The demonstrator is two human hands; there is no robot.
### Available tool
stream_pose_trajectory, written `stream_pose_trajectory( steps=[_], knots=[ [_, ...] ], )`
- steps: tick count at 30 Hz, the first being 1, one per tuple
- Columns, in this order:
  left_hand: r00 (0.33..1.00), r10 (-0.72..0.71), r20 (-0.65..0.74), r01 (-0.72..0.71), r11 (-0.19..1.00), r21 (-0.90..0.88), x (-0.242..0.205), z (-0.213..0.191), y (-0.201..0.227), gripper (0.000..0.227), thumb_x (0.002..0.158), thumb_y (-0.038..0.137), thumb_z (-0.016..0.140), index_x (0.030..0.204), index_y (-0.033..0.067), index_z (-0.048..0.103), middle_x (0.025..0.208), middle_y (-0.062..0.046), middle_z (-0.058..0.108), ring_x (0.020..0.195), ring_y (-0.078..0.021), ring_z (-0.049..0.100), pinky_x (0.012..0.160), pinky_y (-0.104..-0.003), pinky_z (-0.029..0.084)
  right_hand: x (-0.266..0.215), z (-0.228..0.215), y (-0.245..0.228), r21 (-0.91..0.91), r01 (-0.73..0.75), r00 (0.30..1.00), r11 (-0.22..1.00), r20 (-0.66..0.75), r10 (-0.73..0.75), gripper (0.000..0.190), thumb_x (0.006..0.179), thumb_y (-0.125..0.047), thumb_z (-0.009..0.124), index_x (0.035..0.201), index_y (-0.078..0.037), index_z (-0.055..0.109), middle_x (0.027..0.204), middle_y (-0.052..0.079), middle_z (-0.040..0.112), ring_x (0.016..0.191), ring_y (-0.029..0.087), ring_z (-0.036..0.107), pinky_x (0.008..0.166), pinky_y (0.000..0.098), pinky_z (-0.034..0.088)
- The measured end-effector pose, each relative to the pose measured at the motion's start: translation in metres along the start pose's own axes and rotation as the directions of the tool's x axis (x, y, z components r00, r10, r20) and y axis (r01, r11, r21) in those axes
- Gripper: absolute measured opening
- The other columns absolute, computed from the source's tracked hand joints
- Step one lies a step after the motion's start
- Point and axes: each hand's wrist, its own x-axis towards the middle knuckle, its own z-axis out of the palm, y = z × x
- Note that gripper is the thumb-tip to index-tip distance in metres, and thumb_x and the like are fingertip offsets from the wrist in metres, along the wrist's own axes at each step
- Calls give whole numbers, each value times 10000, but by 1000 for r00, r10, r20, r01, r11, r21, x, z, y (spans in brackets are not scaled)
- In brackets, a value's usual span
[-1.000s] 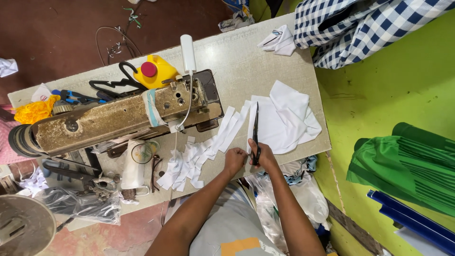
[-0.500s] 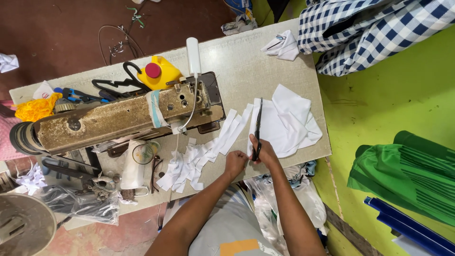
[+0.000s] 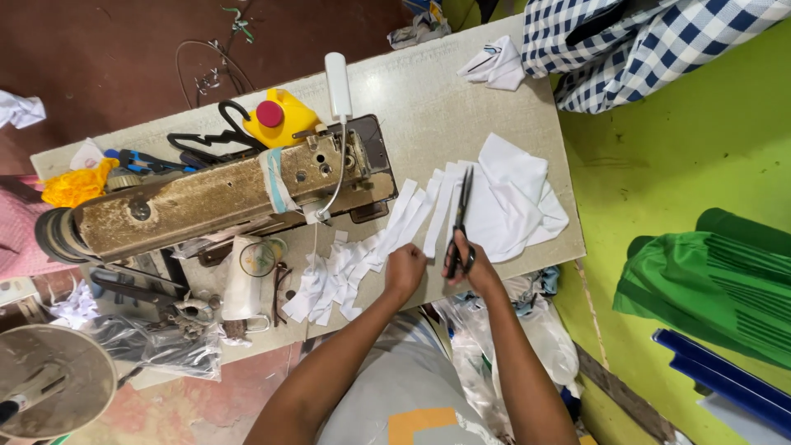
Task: The person uses shears to cut a white piece of fabric into long, narrow strips on a work table. They repeatedly trim the fabric, fold it, and cut additional strips, with a sewing machine visible nearby.
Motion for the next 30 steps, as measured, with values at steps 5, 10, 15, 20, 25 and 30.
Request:
stream_pose_trajectory(
  steps=[5, 10, 15, 20, 25, 30],
  knots=[
    [941, 336, -45, -276, 836, 474, -12, -8, -13, 311, 949, 210, 637, 1192, 18, 614, 1085, -219, 665, 1041, -379, 663, 847, -483, 538, -29, -17, 54, 95, -41, 999, 995, -31, 44, 676, 978, -677, 541, 952, -1, 565, 726, 159, 612, 607, 286, 708, 422, 318, 615],
    [917, 396, -40, -253, 657, 710, 3, -7, 29, 633, 1016, 378, 594, 1569, 130, 412, 1556, -269, 403, 1376, -462, 438, 1040, -573, 422, -57, -29, 98, 87, -61, 995, 994, -77, 68, 637, 994, -606, 567, 950, 29, 574, 726, 185, 612, 592, 313, 708, 397, 343, 609],
    [810, 578, 97, -457, 520, 722, 36, 30, -20, 372, 998, 111, 623, 1358, 95, 532, 1262, -165, 545, 1109, -290, 605, 774, -375, 546, -85, -26, 114, 92, -48, 993, 995, -103, 58, 614, 992, -569, 590, 873, 34, 600, 656, 201, 622, 539, 317, 713, 377, 356, 606],
    [826, 558, 76, -514, 692, 507, 12, 2, -25, 296, 943, -1, 618, 1237, 30, 604, 1225, -200, 568, 1108, -350, 634, 837, -368, 576, -92, -21, 125, 64, -30, 994, 998, -99, 36, 627, 982, -571, 601, 827, 37, 610, 618, 215, 648, 520, 305, 713, 376, 349, 609],
    [824, 565, 45, -546, 770, 331, -48, -73, -53, 441, 802, -85, 599, 1226, 39, 592, 1168, -215, 548, 1043, -414, 628, 845, -429, 553, -107, -19, 140, 62, -63, 990, 996, -119, 70, 608, 986, -553, 599, 912, 51, 603, 666, 227, 645, 544, 318, 710, 386, 380, 616],
    [902, 431, -6, -242, 517, 821, -83, -109, -86, 529, 870, 148, 732, 1373, 180, 574, 1441, -212, 460, 1397, -430, 411, 1052, -640, 424, -106, -22, 153, 2, -98, 991, 995, -88, 97, 586, 991, -540, 608, 900, 38, 618, 679, 205, 652, 593, 307, 737, 405, 341, 625]
  ],
)
